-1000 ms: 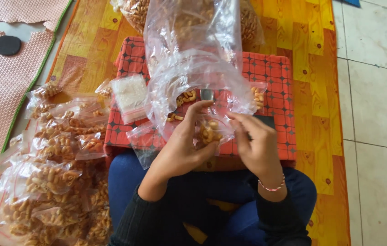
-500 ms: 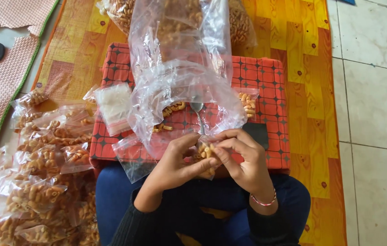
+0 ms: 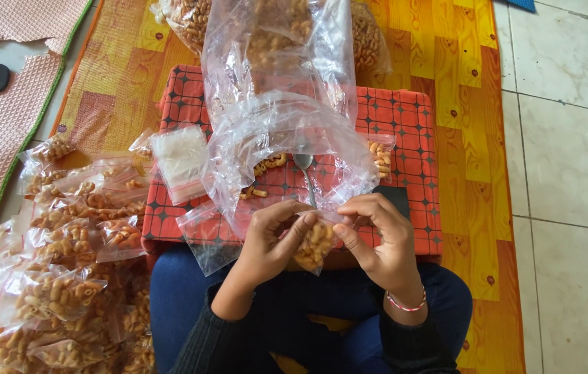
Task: A person is manually portioning fried snacks from a large bulk bag into small individual zip-lock bags using a spoon.
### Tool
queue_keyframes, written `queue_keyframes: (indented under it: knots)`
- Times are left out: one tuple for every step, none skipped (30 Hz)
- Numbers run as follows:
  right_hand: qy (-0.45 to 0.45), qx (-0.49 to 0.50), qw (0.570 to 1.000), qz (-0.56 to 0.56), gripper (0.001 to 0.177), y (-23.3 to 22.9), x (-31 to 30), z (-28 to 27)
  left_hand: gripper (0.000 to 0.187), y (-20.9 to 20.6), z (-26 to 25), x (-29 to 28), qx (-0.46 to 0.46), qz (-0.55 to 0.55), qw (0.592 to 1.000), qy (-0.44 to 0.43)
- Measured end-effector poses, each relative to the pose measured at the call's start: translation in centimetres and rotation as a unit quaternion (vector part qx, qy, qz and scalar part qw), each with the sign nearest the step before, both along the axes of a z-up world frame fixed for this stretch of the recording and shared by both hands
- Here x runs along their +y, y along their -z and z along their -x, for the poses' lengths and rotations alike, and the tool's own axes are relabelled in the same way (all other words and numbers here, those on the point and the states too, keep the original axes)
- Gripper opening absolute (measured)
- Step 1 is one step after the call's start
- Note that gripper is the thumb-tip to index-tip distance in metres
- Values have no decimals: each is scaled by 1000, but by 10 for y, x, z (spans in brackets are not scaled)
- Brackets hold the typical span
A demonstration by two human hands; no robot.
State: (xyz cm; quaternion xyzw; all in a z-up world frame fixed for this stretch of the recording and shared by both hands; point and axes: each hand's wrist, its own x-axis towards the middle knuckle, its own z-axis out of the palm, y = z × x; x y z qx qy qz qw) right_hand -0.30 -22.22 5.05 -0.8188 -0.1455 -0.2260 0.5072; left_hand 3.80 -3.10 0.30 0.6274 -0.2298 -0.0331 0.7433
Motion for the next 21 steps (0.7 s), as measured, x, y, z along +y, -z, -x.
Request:
queue_keyframes:
  knots:
    - [1, 0, 1000, 1, 13, 1, 1, 1, 20, -3, 1, 0, 0, 1, 1000, 1]
    - [7, 20, 1000, -4, 17, 1, 3, 2, 19, -6, 1, -1, -6, 4, 1000, 2]
    - [14, 40, 999, -8, 21, 2, 4, 3, 18, -9, 2, -1, -11, 8, 1000, 3]
    - [14, 39, 999, -7, 21, 2, 4, 2, 18, -8, 2, -2, -12, 9, 1000, 3]
    - [9, 53, 999, -3, 17, 2, 5, 2, 14, -7, 2, -2, -12, 13, 1000, 8]
    - [3, 67, 998, 1, 13, 2, 6, 1, 12, -5, 2, -3, -12, 18, 1000, 14]
    - [3, 66, 998, 1, 13, 2, 6, 1, 12, -7, 2, -3, -14, 18, 1000, 14]
    - [2, 65, 998, 14, 7, 1, 6, 2, 12, -8, 2, -4, -31, 12, 999, 13]
    - [0, 64, 998, 26, 5, 0, 6, 2, 13, -9, 2, -4, -48, 6, 999, 11]
    - [0, 64, 998, 27, 5, 1, 6, 2, 13, -10, 1, -4, -48, 6, 999, 11]
    - [1, 62, 997, 34, 6, 1, 6, 2, 10, -12, 0, -5, -68, -4, 998, 4]
    - [3, 61, 997, 42, 8, 2, 7, 2, 8, -14, -1, -5, -87, -14, 996, -4]
    - [3, 61, 997, 42, 8, 1, 6, 2, 8, -15, 0, -6, -87, -14, 996, -4]
    - [-5, 59, 997, 44, 9, 1, 6, 2, 7, -16, 0, -7, -102, -14, 995, -15]
    - [-14, 57, 997, 46, 10, 0, 6, 2, 5, -17, 1, -7, -117, -15, 993, -26]
    - [-14, 57, 997, 47, 10, -2, 6, 1, 5, -18, 0, -7, -117, -15, 993, -26]
    - [-22, 55, 997, 53, 11, -5, 7, 1, 5, -19, -1, -6, -122, -9, 992, -27]
    - [-30, 54, 996, 59, 12, -7, 8, 1, 5, -20, -1, -6, -126, -4, 992, -28]
    - [-30, 55, 996, 59, 12, -5, 7, 1, 5, -18, -2, -7, -125, -4, 992, -28]
    - [-28, 43, 997, 66, 14, -3, 8, 1, 7, -17, -1, -6, -127, -1, 991, -29]
    - [-27, 30, 997, 72, 17, -1, 8, 2, 9, -14, 0, -6, -129, 2, 991, -30]
